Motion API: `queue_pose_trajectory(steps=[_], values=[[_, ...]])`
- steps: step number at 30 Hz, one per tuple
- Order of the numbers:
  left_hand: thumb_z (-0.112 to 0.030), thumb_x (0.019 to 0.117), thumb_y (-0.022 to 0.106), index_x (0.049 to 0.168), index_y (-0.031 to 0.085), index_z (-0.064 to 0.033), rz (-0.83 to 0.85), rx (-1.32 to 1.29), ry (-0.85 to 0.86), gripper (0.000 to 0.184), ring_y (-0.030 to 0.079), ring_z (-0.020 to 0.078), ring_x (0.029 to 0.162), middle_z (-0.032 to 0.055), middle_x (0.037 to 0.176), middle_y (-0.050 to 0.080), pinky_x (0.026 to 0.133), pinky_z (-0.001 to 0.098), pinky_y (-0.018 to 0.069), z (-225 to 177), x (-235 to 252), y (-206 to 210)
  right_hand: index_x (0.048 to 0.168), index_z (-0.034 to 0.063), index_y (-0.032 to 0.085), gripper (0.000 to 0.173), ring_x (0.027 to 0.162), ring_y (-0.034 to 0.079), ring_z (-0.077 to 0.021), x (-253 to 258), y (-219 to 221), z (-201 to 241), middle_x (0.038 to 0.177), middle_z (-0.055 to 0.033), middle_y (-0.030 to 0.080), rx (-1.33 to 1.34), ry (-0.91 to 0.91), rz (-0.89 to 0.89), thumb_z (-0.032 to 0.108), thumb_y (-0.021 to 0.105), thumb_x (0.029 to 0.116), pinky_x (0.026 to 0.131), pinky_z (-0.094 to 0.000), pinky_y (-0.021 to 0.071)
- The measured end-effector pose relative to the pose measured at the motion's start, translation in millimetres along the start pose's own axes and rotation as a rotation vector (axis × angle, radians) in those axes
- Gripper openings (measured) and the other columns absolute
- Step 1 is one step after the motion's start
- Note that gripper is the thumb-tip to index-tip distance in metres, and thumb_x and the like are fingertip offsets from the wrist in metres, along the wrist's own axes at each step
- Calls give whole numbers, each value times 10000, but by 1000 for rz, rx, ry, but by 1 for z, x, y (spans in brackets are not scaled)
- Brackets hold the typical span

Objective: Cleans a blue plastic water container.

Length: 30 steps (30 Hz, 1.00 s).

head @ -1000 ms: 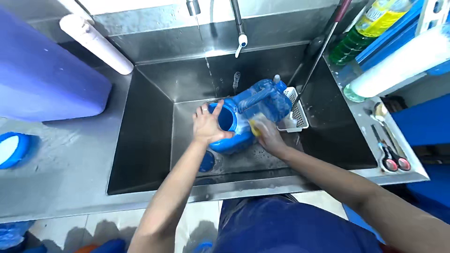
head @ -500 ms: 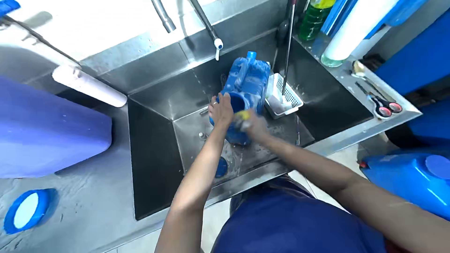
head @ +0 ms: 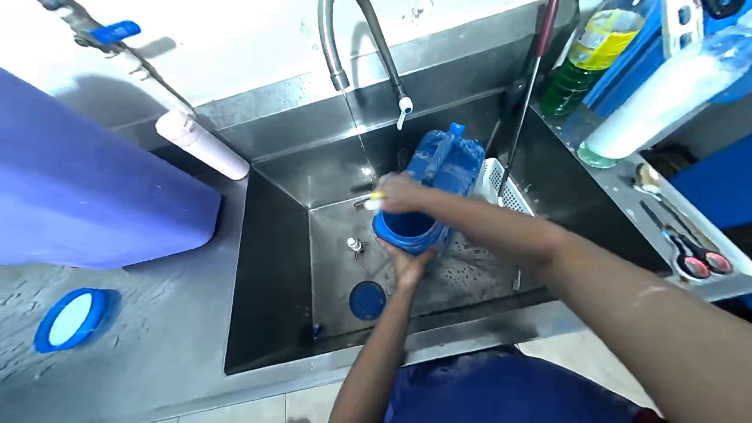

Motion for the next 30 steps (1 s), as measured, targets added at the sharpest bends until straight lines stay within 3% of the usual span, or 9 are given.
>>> queue_pose_trajectory(steps=[3,5,7,9,14,18,22,27,30], values=[[42,790,804,1427,381,168,-103,245,-83,775,576,190,1232,272,1367,561,1019,297,483,-5,-12,-20,1096,-39,727,310,1178,606,-428,-19,14,101,1162,-243,688,164,-170,740,233,593,1035,1066,-632,384],[-22,893,705,1509,264,172,-108,395,57,783,431,231,1415,310,1531,404,1171,313,351,-26,-12,-40,1025,-70,736,271,1133,624,-434,-41,-38,105,1094,-258,698,275,-278,591,186,654,989,1013,-598,418],[-285,778,755,1552,95,183,-98,482,356,1120,251,417,1524,403,1607,187,1246,454,234,-91,3,-27,942,-47,750,194,1003,688,-412,-38,-111,35,992,-237,720,254,-148,85,137,763,883,899,-582,525],[-443,796,767,1539,247,146,11,734,503,1081,334,463,1473,387,1564,306,1197,545,316,-150,28,28,1075,-26,739,272,1118,642,-459,-46,-134,-82,1156,-258,692,156,110,-229,186,678,916,916,-633,504],[-299,1053,561,1415,480,0,207,1307,68,476,639,480,1161,303,1247,643,916,658,514,-142,118,162,1351,-95,564,377,1354,505,-445,-96,-48,-278,1403,-318,555,612,777,-256,131,407,1093,1148,-588,370],[-222,1006,626,1421,466,16,217,1316,-58,504,648,462,1152,294,1226,654,948,648,505,-133,114,154,1137,-118,662,292,1217,551,-427,-78,-81,-234,1233,-301,620,747,599,-250,97,520,1000,1063,-583,400],[-103,945,661,1390,539,46,552,1353,182,485,652,437,1152,286,1217,667,995,604,501,-109,64,137,1362,-112,525,355,1214,586,-331,-100,-45,-214,1319,-290,593,925,701,54,95,436,1088,1064,-466,458],[-59,885,741,1141,688,80,792,1435,172,295,654,476,1070,290,1088,696,915,659,473,-99,-38,84,1084,-124,656,364,1071,636,-439,-129,-66,-25,1115,-302,653,697,182,313,171,709,878,943,-594,503],[-91,857,768,1209,709,-27,652,1403,248,363,658,431,1132,224,1159,714,961,642,478,-84,-48,73,1203,-163,595,347,1144,607,-378,-160,-28,-64,1220,-324,615,790,420,291,100,573,978,1020,-505,480]])
Point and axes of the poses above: each hand's wrist, its own x-axis towards the middle knuckle, its own y-axis out of the palm, z = x × y, the point moved 8 cm from there along x, towards the middle knuckle
